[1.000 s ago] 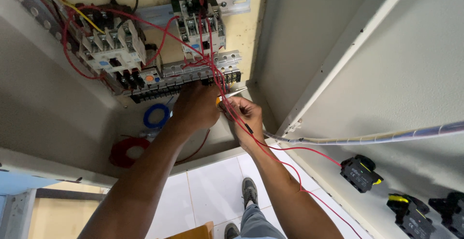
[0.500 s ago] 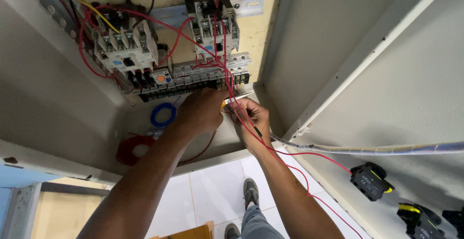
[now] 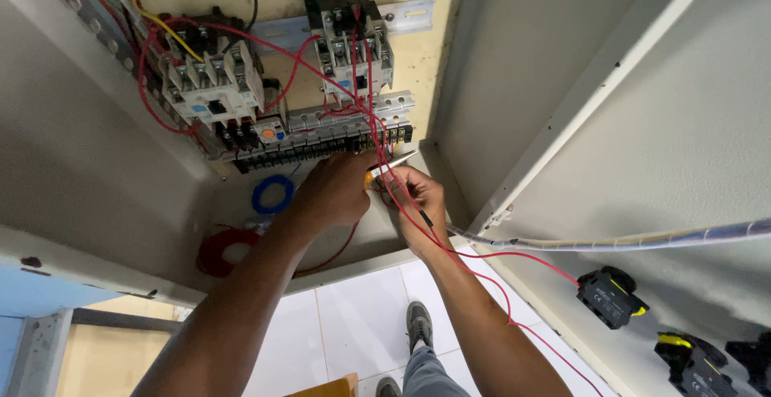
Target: A person is wiring and testing an electrical control panel, using a voltage tester and referring to a circuit schematic.
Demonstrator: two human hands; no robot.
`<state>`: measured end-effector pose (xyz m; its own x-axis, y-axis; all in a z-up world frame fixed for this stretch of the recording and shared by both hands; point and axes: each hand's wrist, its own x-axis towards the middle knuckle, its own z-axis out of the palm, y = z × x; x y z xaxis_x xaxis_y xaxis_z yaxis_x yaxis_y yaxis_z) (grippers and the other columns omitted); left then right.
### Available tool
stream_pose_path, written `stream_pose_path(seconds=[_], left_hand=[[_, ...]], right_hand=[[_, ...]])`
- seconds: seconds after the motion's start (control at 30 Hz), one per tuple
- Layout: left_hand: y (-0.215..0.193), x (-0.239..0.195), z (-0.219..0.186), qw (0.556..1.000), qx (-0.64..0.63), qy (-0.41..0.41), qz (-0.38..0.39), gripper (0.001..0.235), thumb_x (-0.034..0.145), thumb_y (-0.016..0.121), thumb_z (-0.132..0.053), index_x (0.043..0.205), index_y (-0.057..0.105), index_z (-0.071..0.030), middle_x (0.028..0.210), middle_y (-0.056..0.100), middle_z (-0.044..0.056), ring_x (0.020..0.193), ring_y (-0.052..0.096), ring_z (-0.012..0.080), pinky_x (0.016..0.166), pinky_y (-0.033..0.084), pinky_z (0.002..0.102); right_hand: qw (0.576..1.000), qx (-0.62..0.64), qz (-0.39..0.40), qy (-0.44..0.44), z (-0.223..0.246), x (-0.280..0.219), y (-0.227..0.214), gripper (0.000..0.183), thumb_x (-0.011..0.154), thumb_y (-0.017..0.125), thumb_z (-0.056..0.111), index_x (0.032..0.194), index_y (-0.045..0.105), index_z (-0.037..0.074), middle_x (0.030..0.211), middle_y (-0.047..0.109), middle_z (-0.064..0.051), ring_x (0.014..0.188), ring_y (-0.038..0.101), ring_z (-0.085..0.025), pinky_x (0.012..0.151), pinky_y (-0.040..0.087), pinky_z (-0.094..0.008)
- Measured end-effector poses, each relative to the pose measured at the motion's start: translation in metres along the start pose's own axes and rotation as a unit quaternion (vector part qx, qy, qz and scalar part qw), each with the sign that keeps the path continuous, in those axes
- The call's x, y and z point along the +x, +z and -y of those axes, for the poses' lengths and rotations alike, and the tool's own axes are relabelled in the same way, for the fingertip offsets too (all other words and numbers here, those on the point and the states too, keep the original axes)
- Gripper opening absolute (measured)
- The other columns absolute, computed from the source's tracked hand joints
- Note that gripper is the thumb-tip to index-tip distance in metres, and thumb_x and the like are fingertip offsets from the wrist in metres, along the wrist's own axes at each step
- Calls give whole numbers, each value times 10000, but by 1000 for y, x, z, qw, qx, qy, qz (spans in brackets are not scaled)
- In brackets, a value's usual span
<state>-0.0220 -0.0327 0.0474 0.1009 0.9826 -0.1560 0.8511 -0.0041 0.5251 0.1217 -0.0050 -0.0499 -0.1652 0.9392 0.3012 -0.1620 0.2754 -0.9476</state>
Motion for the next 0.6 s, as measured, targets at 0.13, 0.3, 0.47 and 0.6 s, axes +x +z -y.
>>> stream_pose_path(seconds=[0.13,0.3,0.47,0.6], left_hand=[[-6,-11,-6,1000,-13,-5,6,604,860,564,42,1459,548,-27,1149,688,271,1034,697,437,867,564,520],[2,-13,6,1000,0,-4,1,643,867,553,-6,1499,502,-107,1125,666,288,1013,698,497,846,575,576],[10,-14,16,998,57,7,-36,544,864,588,-56,1403,548,-115,1044,678,281,951,720,502,792,593,590],[25,-2,28,984,155,41,-74,466,869,628,-59,1331,574,-46,973,676,298,892,727,487,738,607,575]], right_hand=[[1000,12,13,10,10,-2,5,257,999,669,75,745,689,38,581,528,-12,616,461,-98,630,419,-241],[1000,9,15,23,7,-5,5,253,1007,662,91,760,693,45,588,527,-11,623,454,-90,625,399,-231],[998,-34,22,41,-17,-3,-2,233,1021,631,98,822,740,44,605,550,4,620,467,-88,631,412,-233],[991,-135,19,16,6,-7,6,233,1026,605,98,828,720,54,596,552,-57,628,495,-157,646,463,-311]])
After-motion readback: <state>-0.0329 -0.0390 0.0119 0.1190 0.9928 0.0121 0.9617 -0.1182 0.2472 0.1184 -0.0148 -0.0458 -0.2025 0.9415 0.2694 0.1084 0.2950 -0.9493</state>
